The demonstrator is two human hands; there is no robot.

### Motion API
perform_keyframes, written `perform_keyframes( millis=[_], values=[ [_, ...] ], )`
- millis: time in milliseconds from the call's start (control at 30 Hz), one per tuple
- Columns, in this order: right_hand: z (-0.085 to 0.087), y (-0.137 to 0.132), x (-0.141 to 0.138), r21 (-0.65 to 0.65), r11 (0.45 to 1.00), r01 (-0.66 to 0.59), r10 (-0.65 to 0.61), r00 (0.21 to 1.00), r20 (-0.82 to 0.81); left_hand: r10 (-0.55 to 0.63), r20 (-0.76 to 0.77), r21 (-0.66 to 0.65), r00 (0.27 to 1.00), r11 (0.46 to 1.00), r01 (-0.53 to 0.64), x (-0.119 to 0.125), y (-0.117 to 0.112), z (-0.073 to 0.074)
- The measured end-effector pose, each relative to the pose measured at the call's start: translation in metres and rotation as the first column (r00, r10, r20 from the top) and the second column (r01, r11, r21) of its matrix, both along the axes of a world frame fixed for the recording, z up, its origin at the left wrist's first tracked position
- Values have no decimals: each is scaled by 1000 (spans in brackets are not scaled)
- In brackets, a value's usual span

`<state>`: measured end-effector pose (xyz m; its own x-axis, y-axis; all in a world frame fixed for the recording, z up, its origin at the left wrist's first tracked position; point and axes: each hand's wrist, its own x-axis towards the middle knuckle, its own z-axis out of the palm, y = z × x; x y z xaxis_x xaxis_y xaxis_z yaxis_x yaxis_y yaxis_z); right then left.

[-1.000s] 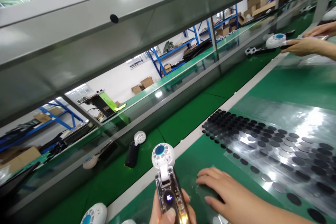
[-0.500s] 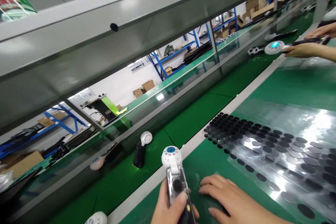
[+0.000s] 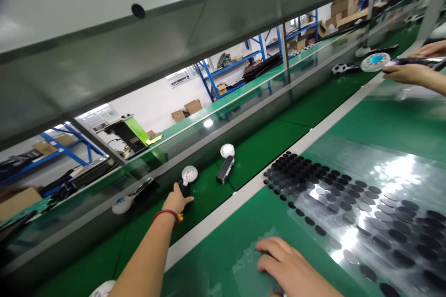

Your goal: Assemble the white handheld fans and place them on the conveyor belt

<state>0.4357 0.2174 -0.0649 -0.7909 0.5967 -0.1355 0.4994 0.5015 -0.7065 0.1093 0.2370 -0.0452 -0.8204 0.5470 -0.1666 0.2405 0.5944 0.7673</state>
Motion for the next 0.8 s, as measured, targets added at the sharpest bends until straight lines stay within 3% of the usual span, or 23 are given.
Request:
perform_keyframes(
  millis=[67,167,267,333,400,467,567,633,700,800],
  values=[
    [1,2,2,3,1000,12,-12,999,47,6,85,50,996,999,-10,-5,-4,1],
    [2,4,6,34,998,-47,44,995,92,-11,284,249,959,966,-63,12,-9,12],
    [5,4,8,70,991,-117,109,988,111,-78,485,498,871,843,-202,44,-20,31],
    [3,4,8,82,986,-146,134,982,131,-145,573,594,807,752,-286,68,-33,46],
    [-3,3,8,97,983,-155,141,980,139,-233,618,639,751,706,-307,92,-50,57],
    [-13,3,9,121,984,-131,117,987,112,-337,665,654,666,694,-301,116,-67,62],
    [-27,5,10,132,988,-81,75,996,46,-437,777,614,453,684,-395,149,-88,59],
    [-32,5,11,103,992,-77,73,997,40,-420,847,530,325,700,-479,165,-96,52],
    [-31,6,12,78,994,-80,77,996,38,-380,882,470,278,735,-489,175,-99,41],
    [-24,4,10,70,996,-47,46,999,15,-439,842,536,313,750,-387,182,-97,19]
  ],
)
